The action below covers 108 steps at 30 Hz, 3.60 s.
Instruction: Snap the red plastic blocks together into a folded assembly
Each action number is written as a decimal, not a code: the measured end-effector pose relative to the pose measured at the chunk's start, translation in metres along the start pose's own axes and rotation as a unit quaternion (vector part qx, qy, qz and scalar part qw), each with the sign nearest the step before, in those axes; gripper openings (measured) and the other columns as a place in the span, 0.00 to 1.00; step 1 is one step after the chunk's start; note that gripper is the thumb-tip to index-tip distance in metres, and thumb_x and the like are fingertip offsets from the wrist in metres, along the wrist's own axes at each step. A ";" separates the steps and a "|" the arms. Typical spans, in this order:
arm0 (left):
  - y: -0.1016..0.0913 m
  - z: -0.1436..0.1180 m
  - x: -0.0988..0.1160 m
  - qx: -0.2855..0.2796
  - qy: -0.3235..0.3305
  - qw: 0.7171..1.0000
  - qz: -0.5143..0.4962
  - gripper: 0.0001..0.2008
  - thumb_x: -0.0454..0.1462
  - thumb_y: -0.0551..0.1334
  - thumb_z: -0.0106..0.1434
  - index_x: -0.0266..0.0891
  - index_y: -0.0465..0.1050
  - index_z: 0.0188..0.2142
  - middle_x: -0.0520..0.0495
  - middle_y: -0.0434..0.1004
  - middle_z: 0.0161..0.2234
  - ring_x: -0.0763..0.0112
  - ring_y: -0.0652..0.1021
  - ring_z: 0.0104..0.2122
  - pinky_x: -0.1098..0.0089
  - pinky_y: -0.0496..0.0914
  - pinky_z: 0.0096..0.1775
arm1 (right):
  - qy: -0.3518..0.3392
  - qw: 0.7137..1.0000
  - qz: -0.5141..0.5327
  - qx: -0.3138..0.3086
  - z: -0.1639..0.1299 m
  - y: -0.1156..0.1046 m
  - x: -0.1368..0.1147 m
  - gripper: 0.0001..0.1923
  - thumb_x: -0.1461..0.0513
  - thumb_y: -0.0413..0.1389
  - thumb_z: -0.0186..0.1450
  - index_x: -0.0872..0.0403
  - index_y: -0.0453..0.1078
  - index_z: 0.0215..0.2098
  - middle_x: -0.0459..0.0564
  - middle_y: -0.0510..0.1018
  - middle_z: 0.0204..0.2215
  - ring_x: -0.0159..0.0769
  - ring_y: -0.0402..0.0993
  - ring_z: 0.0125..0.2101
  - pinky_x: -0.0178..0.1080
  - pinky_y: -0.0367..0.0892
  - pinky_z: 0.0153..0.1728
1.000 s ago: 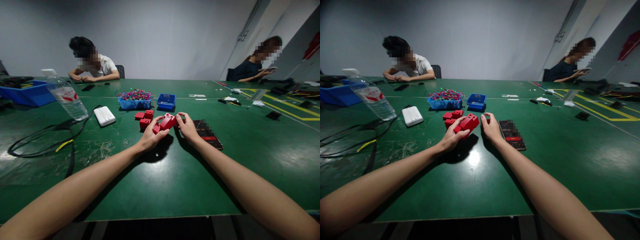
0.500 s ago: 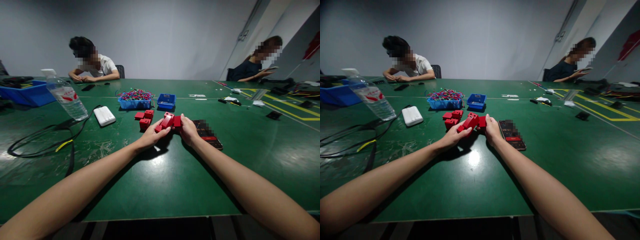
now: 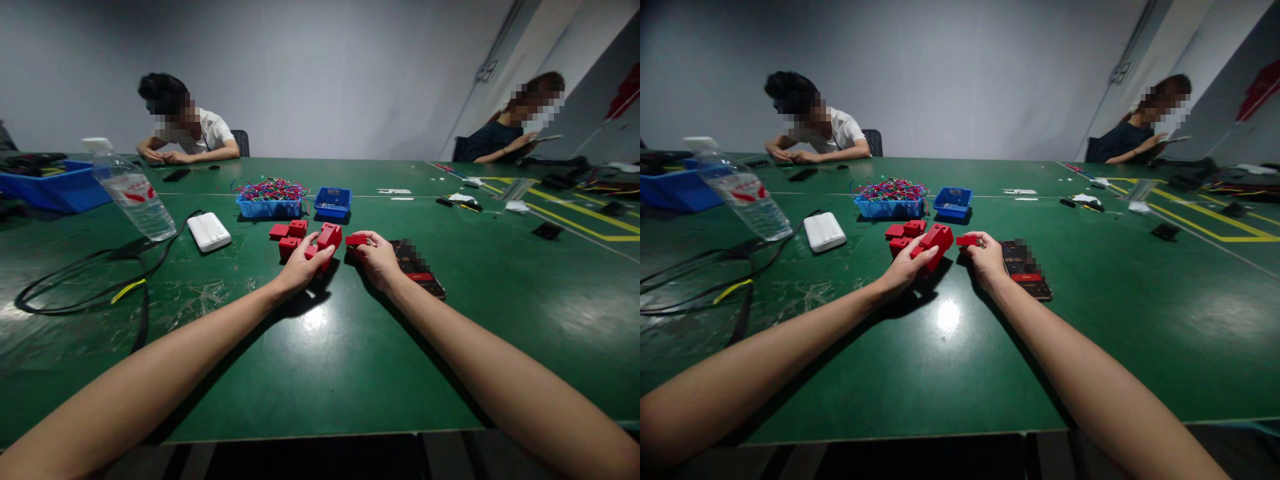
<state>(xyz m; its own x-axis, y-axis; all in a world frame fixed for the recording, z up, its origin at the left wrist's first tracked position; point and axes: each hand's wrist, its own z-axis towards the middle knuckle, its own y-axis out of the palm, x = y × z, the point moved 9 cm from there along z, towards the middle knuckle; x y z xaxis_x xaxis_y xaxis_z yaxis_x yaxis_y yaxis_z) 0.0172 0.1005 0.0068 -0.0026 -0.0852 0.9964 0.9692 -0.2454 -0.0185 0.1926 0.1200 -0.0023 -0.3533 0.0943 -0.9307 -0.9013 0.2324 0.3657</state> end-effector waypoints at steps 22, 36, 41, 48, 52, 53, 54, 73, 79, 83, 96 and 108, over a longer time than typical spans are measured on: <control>0.003 -0.001 0.008 -0.035 -0.001 0.999 0.039 0.25 0.47 0.71 0.52 0.34 0.70 0.43 0.51 0.75 0.29 0.74 0.74 0.26 0.71 0.68 0.32 | 0.099 0.992 0.076 -0.001 -0.010 0.011 0.005 0.03 0.65 0.60 0.57 0.54 0.69 0.28 0.40 0.72 0.16 0.25 0.63 0.14 0.27 0.59 0.12; 0.002 0.000 0.006 -0.056 -0.016 0.998 0.021 0.27 0.49 0.72 0.49 0.33 0.70 0.41 0.47 0.79 0.30 0.74 0.76 0.24 0.73 0.67 0.28 | 0.073 0.988 0.137 -0.029 -0.011 0.016 -0.002 0.13 0.74 0.64 0.54 0.55 0.68 0.33 0.46 0.80 0.26 0.27 0.78 0.26 0.24 0.75 0.29; 0.005 0.001 0.007 -0.068 -0.020 0.997 0.009 0.24 0.50 0.70 0.51 0.33 0.70 0.38 0.46 0.79 0.30 0.73 0.77 0.24 0.72 0.70 0.29 | 0.046 0.989 0.139 -0.028 -0.010 0.016 -0.008 0.16 0.72 0.68 0.52 0.55 0.68 0.33 0.46 0.80 0.27 0.27 0.79 0.28 0.25 0.76 0.32; 0.007 -0.003 0.008 -0.061 -0.026 0.996 -0.055 0.28 0.52 0.69 0.53 0.39 0.59 0.42 0.48 0.78 0.31 0.75 0.74 0.17 0.72 0.69 0.22 | 0.094 0.994 0.048 0.001 -0.013 0.009 -0.003 0.25 0.41 0.55 0.62 0.54 0.67 0.26 0.46 0.73 0.15 0.26 0.63 0.11 0.29 0.57 0.09; 0.008 -0.004 0.008 -0.081 -0.023 0.996 -0.024 0.29 0.48 0.74 0.48 0.38 0.62 0.41 0.54 0.74 0.27 0.76 0.74 0.20 0.72 0.69 0.26 | 0.118 0.992 0.048 -0.022 -0.015 0.011 -0.001 0.30 0.36 0.51 0.59 0.53 0.64 0.23 0.42 0.66 0.11 0.25 0.57 0.10 0.29 0.50 0.09; 0.009 -0.005 0.009 -0.089 -0.019 0.996 -0.013 0.28 0.47 0.74 0.48 0.38 0.63 0.39 0.55 0.73 0.26 0.76 0.74 0.21 0.72 0.69 0.26 | 0.123 0.990 0.051 -0.044 -0.016 0.014 -0.001 0.30 0.36 0.51 0.59 0.53 0.63 0.23 0.42 0.65 0.10 0.25 0.56 0.09 0.29 0.49 0.09; 0.010 -0.005 0.010 -0.095 -0.015 0.995 -0.004 0.26 0.48 0.73 0.48 0.38 0.64 0.38 0.55 0.72 0.25 0.77 0.73 0.21 0.73 0.68 0.26 | 0.126 0.988 0.057 -0.068 -0.016 0.018 -0.001 0.29 0.36 0.50 0.59 0.53 0.63 0.23 0.41 0.64 0.10 0.25 0.55 0.09 0.29 0.48 0.10; 0.007 0.000 0.006 -0.077 -0.020 0.997 -0.010 0.22 0.46 0.73 0.50 0.36 0.66 0.35 0.51 0.75 0.29 0.75 0.76 0.26 0.71 0.71 0.33 | 0.093 0.992 0.076 -0.031 -0.013 0.017 0.002 0.17 0.57 0.67 0.53 0.51 0.63 0.30 0.40 0.71 0.19 0.30 0.72 0.19 0.31 0.70 0.19; 0.006 0.002 0.003 -0.065 -0.025 0.998 -0.002 0.26 0.45 0.75 0.46 0.36 0.66 0.37 0.53 0.74 0.27 0.75 0.74 0.24 0.71 0.70 0.30 | 0.058 0.997 0.035 -0.043 -0.010 0.016 0.001 0.16 0.60 0.70 0.51 0.55 0.67 0.29 0.45 0.77 0.21 0.26 0.71 0.18 0.27 0.64 0.15; 0.007 0.003 0.004 -0.067 -0.014 0.998 0.013 0.24 0.45 0.74 0.48 0.36 0.66 0.37 0.53 0.73 0.27 0.75 0.74 0.24 0.71 0.69 0.30 | 0.068 0.996 0.023 -0.046 -0.012 0.017 -0.001 0.11 0.56 0.62 0.59 0.55 0.70 0.31 0.46 0.77 0.20 0.25 0.67 0.14 0.27 0.59 0.12; 0.006 0.000 0.008 -0.078 -0.019 0.997 0.005 0.26 0.42 0.75 0.45 0.36 0.65 0.39 0.53 0.75 0.30 0.76 0.75 0.27 0.71 0.69 0.34 | 0.031 0.997 -0.017 -0.071 -0.012 0.018 -0.003 0.19 0.54 0.67 0.50 0.54 0.69 0.33 0.42 0.76 0.19 0.24 0.65 0.14 0.27 0.55 0.14; 0.005 0.000 0.009 -0.079 -0.007 0.997 0.013 0.23 0.37 0.74 0.46 0.36 0.67 0.39 0.53 0.76 0.29 0.75 0.75 0.27 0.72 0.69 0.34 | -0.096 0.984 -0.137 -0.065 -0.017 0.020 -0.018 0.28 0.55 0.67 0.50 0.51 0.64 0.44 0.39 0.75 0.24 0.28 0.67 0.20 0.31 0.61 0.20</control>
<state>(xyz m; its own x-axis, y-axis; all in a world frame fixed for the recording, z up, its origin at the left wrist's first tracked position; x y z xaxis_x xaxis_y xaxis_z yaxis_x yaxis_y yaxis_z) 0.0222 0.0982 0.0159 0.0267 -0.0799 0.9964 0.9183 -0.3919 -0.0560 0.1766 0.1062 0.0219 -0.0503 0.2288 -0.9722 -0.9850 0.1495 0.0862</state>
